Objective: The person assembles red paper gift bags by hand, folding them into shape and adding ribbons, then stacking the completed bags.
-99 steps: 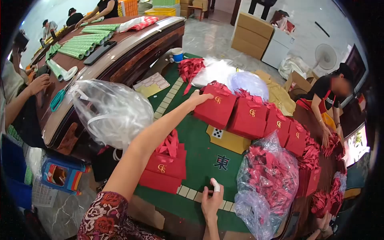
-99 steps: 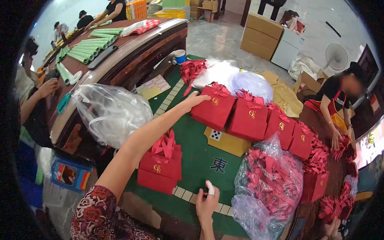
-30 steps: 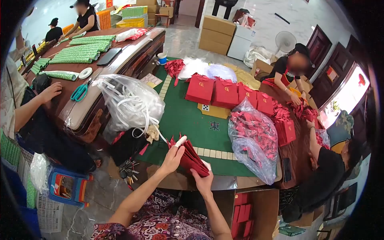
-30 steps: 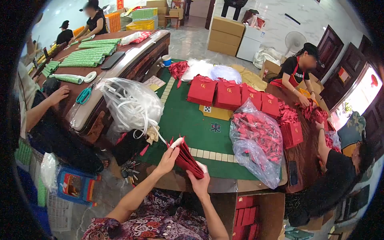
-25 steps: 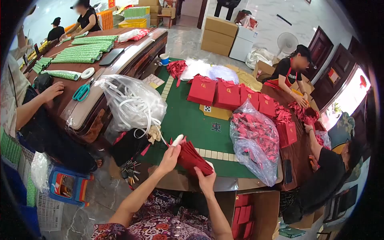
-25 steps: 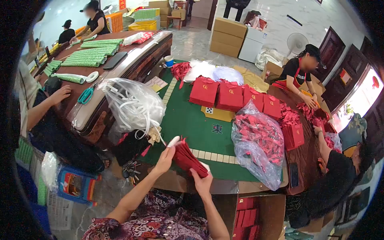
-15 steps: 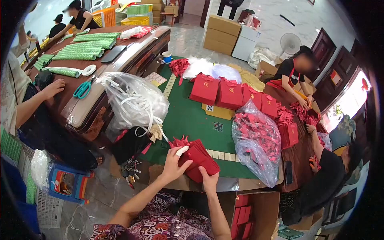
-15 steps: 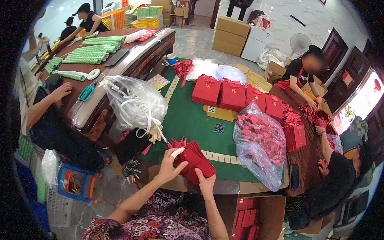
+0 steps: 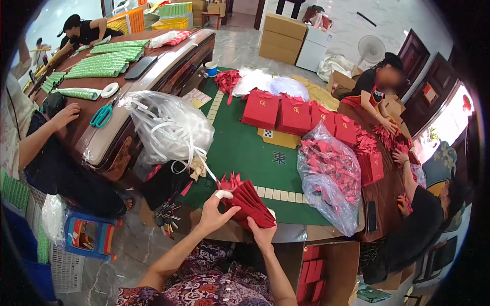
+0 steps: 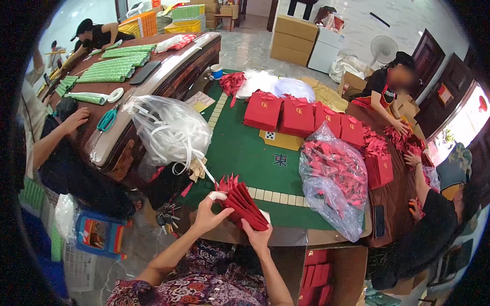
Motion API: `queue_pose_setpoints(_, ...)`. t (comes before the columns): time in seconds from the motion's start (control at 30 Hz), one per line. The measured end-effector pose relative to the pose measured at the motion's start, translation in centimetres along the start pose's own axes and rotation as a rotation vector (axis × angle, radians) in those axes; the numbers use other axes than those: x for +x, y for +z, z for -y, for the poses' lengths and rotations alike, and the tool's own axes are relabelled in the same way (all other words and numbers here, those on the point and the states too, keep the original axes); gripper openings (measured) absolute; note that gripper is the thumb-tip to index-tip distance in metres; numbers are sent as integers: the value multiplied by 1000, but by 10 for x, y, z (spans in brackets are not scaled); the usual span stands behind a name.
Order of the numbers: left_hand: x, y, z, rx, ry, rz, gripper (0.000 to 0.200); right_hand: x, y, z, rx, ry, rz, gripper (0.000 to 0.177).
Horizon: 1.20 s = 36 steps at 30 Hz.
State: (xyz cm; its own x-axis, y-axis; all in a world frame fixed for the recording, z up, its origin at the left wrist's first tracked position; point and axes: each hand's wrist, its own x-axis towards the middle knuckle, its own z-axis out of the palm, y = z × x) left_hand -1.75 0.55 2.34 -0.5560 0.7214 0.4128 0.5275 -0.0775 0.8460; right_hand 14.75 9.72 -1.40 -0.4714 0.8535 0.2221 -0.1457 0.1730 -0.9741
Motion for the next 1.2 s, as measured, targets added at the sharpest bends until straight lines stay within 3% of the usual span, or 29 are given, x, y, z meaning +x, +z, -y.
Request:
queue_pose_setpoints(0.17,-6,-4,-4,-113,-204,24,39,-2,1,0,61,45,55,49)
queue_pose_setpoints(0.47,-1,-6,2,13,12,32,32,-3,-3,-5,18,-7,26,47)
queue_pose_setpoints(0.5,-3,-6,5,14,13,34,32,-2,-4,-3,19,-6,24,47)
queue_pose_setpoints(0.57,-4,-5,9,-213,-188,74,31,2,-3,3,12,19,-7,44)
queue_pose_setpoints(0.7,1,-6,6,-208,-166,94,30,2,-1,5,77,62,-14,41)
queue_pose_setpoints(0.8,4,-3,5,6,-164,98,32,5,-2,1,-147,-46,14,36)
queue_pose_setpoints(0.9,7,2,-2,116,-146,49,39,10,-3,4,-228,-123,23,31)
queue_pose_setpoints(0.97,15,2,-11,48,29,-111,58,13,-7,11,-239,-130,46,30)
queue_pose_setpoints(1.0,20,2,-11,49,28,-113,58,14,-7,6,-239,-130,48,30)
queue_pose_setpoints(1.07,28,2,-11,12,73,65,77,12,-7,-10,-98,-31,55,32)
queue_pose_setpoints(1.13,27,8,-6,-172,-85,261,80,12,-7,-7,-62,3,44,32)
queue_pose_setpoints(1.2,24,11,-13,-130,-105,236,75,10,-8,-8,-28,38,23,33)
